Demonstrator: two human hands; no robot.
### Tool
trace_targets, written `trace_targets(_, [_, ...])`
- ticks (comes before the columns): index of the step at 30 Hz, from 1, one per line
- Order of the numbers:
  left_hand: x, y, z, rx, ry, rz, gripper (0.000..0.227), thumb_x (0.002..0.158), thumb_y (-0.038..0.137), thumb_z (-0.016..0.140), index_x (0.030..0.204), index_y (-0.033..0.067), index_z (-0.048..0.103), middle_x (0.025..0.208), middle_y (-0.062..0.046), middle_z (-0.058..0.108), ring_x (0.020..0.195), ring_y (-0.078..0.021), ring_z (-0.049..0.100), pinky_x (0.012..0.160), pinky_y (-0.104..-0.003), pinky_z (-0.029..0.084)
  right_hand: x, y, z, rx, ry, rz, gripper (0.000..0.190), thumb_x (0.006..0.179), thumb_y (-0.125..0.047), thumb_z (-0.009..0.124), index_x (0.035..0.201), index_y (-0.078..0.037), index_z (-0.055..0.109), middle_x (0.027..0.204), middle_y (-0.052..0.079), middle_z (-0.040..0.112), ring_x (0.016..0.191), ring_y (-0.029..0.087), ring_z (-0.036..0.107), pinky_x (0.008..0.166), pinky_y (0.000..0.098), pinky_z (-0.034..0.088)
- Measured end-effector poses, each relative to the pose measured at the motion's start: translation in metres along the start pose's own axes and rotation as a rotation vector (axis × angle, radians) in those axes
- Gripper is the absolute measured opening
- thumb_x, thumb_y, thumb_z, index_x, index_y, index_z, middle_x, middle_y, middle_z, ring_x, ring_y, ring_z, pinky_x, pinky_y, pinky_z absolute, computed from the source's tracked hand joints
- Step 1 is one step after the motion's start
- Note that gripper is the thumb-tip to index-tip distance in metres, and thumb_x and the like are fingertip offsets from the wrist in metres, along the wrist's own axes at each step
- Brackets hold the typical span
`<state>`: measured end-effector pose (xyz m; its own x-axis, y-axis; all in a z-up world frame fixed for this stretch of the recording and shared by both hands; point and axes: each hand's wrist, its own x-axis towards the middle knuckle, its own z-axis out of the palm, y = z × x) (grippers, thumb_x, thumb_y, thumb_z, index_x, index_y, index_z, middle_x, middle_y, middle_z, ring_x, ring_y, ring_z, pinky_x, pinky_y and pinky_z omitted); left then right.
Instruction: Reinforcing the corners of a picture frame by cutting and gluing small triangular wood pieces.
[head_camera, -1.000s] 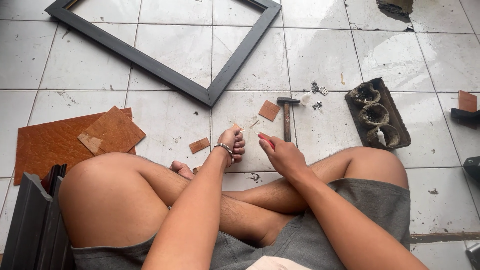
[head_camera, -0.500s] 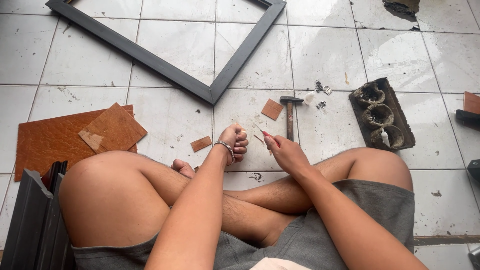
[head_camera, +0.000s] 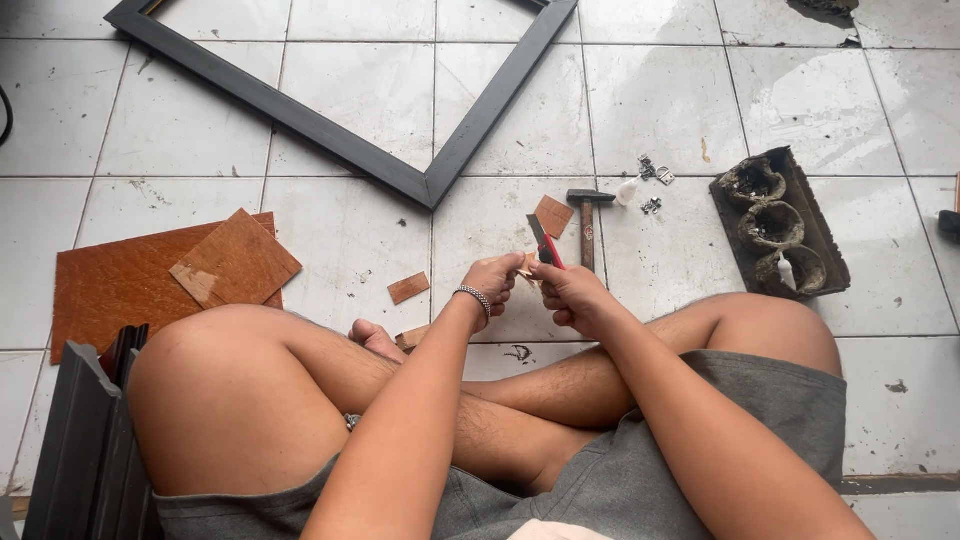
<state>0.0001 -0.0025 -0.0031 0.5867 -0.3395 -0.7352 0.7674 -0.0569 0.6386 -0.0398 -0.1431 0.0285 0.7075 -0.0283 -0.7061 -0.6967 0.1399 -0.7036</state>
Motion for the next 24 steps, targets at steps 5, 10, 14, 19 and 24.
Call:
trace_targets(5, [-0.01,0.006,0.008,-0.127,0.392,0.051,0.024,0.071,0.027,0.053,0.053,0.0145,0.045,0.039,0.004,0.032,0.031,-0.0058,0.03,0.03,-0.018,0.025,-0.016,0.001,0.006,-0.814,0.224,-0.237,0.047,0.082,-0.051,0.046,0.088,-0.009,0.065,0.067,0.018,0.058,0.071,0.034,0.059,0.062,0.0364,0.042])
trace_targets(10, [0.04,-0.014,0.002,-0.179,0.549,0.052,0.022,0.068,0.02,0.05,0.049,0.0094,0.052,0.036,0.0,0.04,0.03,-0.0089,0.039,0.028,-0.02,0.031,-0.051,-0.011,0.017,-1.094,0.22,-0.272,0.048,0.089,-0.047,0.035,0.092,-0.008,0.064,0.072,0.02,0.061,0.074,0.035,0.062,0.064,0.0381,0.046])
trace_targets(14, [0.038,-0.015,0.003,-0.18,0.548,0.071,0.02,0.065,0.02,0.05,0.051,0.0063,0.055,0.038,-0.004,0.043,0.033,-0.0108,0.043,0.028,-0.021,0.035,-0.054,-0.013,0.018,-1.153,0.224,-0.281,0.049,0.089,-0.047,0.034,0.096,-0.008,0.063,0.073,0.021,0.062,0.077,0.038,0.062,0.066,0.0417,0.046])
trace_targets(19, [0.037,-0.014,0.003,-0.148,0.571,0.044,0.022,0.066,0.023,0.05,0.051,0.0075,0.054,0.035,-0.003,0.036,0.029,-0.0099,0.035,0.028,-0.022,0.028,-0.054,-0.011,0.02,-1.183,0.25,-0.333,0.044,0.089,-0.044,0.037,0.09,-0.01,0.065,0.068,0.019,0.062,0.071,0.036,0.063,0.063,0.0412,0.048])
trace_targets(24, [0.054,-0.023,-0.003,-0.143,0.571,0.042,0.022,0.065,0.024,0.05,0.051,0.0076,0.055,0.034,-0.003,0.036,0.028,-0.0118,0.036,0.029,-0.024,0.029,-0.054,-0.011,0.019,-1.215,0.249,-0.345,0.044,0.09,-0.044,0.037,0.09,-0.009,0.065,0.066,0.019,0.062,0.069,0.035,0.064,0.062,0.0412,0.048])
